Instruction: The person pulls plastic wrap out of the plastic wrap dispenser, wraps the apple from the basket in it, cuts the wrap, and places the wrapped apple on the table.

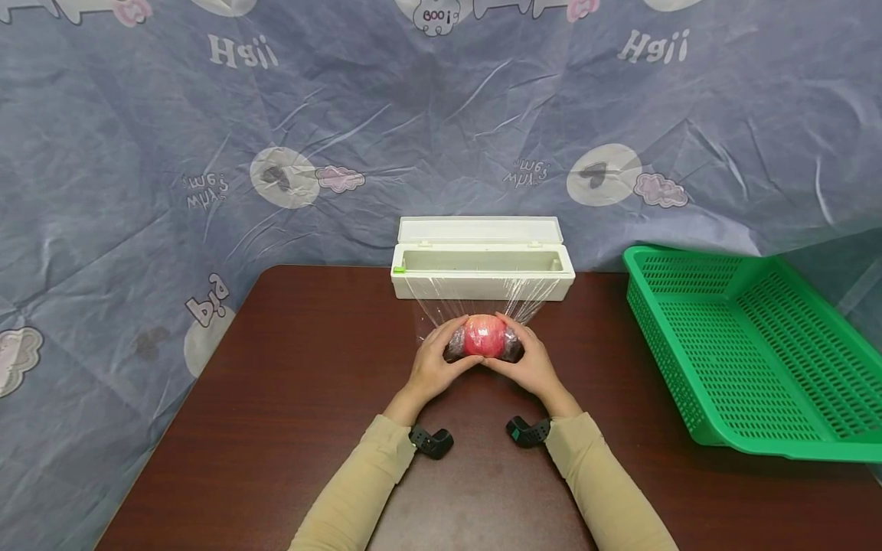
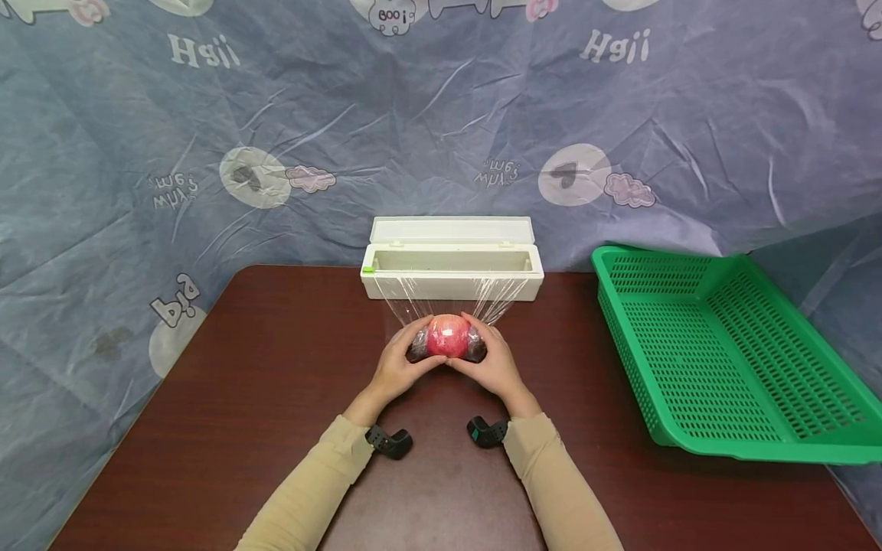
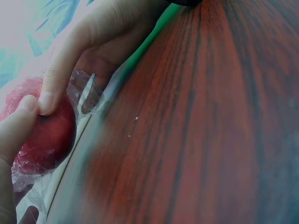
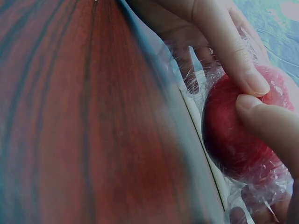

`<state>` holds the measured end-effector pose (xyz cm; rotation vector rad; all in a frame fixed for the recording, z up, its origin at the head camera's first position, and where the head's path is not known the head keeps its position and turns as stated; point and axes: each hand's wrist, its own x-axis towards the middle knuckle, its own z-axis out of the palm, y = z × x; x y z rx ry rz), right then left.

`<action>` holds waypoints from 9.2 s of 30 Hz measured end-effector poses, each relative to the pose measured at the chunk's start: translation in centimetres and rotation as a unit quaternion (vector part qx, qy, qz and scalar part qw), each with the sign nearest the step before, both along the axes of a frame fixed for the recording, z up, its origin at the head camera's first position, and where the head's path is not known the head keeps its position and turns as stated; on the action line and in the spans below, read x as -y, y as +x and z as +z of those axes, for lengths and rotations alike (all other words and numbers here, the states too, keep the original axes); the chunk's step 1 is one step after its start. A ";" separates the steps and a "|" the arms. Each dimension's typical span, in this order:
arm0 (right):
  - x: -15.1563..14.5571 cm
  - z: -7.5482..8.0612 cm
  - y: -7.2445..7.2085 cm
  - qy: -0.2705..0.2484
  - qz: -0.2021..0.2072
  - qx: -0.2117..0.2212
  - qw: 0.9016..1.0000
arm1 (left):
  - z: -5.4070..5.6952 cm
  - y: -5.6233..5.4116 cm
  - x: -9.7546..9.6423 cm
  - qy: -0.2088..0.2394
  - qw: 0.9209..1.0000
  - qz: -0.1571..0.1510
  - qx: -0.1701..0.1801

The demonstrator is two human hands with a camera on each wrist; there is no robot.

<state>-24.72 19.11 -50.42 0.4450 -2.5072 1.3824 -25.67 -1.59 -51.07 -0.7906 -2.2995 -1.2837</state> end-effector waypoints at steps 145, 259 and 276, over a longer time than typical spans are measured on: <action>0.0 -0.1 -0.1 -0.015 -0.006 -0.004 1.000 | 0.1 0.0 -0.1 -0.025 0.999 0.018 -0.034; 2.5 10.0 -4.6 0.112 0.055 0.070 0.990 | 5.8 -7.0 7.6 0.153 0.944 0.207 0.205; 7.5 12.4 -7.4 0.148 0.071 0.081 0.983 | 6.1 -8.9 8.4 0.047 0.949 0.194 0.242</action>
